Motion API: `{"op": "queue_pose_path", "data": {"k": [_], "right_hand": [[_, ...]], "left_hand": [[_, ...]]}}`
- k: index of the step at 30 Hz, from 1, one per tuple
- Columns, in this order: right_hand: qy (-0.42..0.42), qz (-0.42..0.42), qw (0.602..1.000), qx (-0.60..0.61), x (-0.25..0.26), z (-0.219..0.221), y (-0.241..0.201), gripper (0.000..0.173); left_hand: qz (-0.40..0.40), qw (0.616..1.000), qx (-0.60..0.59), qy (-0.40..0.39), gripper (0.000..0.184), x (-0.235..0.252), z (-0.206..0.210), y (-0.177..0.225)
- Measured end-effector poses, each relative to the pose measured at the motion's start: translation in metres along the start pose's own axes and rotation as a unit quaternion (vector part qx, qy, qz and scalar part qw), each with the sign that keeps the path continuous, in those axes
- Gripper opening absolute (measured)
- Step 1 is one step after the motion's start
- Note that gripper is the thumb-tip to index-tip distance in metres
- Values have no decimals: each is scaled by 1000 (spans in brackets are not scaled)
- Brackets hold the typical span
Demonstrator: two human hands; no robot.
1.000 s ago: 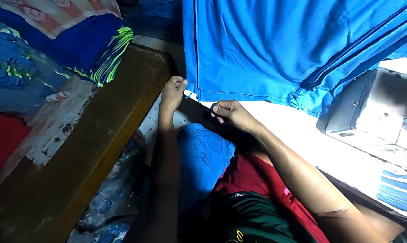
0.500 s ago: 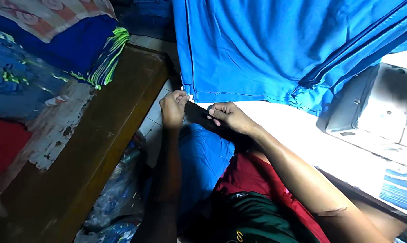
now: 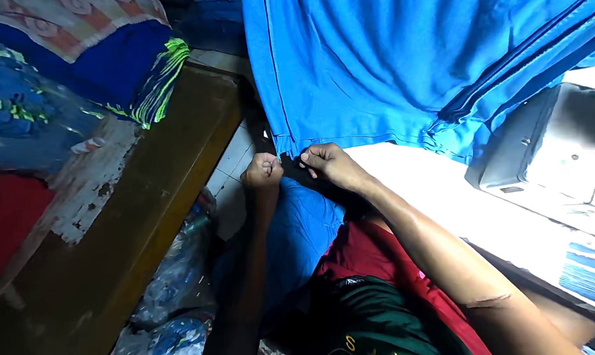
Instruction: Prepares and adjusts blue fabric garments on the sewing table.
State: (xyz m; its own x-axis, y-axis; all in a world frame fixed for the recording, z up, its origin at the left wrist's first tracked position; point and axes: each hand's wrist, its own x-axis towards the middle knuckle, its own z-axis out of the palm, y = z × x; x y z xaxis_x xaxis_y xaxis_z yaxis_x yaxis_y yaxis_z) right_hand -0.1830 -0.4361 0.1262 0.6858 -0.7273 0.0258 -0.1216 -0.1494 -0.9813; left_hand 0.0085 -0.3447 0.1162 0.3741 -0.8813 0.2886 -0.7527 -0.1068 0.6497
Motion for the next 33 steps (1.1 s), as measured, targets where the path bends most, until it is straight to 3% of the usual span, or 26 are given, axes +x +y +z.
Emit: {"op": "queue_pose_path", "data": {"k": [5, 17, 21, 24, 27, 29, 33], "right_hand": [[8, 15, 996, -84, -1, 16, -13, 38], [64, 12, 993, -94, -2, 33, -18, 28], [46, 38, 993, -105, -12, 24, -18, 29], [51, 44, 987, -144, -26, 16, -16, 34], [123, 13, 981, -151, -33, -4, -12, 33], [192, -12, 972, -132, -30, -23, -4, 34], [271, 1, 953, -133, -25, -53, 4, 35]], "left_hand": [[-15, 1000, -6, 4, 16, -18, -6, 7], [-48, 998, -21, -44, 12, -22, -9, 16], [-69, 993, 18, -89, 14, -22, -8, 5], [-38, 996, 53, -64, 18, -15, 0, -15], [49, 999, 7, 11, 29, -1, 10, -10], [88, 994, -38, 51, 23, 10, 23, 13], [73, 997, -19, -11, 35, 41, 56, 49]]}}
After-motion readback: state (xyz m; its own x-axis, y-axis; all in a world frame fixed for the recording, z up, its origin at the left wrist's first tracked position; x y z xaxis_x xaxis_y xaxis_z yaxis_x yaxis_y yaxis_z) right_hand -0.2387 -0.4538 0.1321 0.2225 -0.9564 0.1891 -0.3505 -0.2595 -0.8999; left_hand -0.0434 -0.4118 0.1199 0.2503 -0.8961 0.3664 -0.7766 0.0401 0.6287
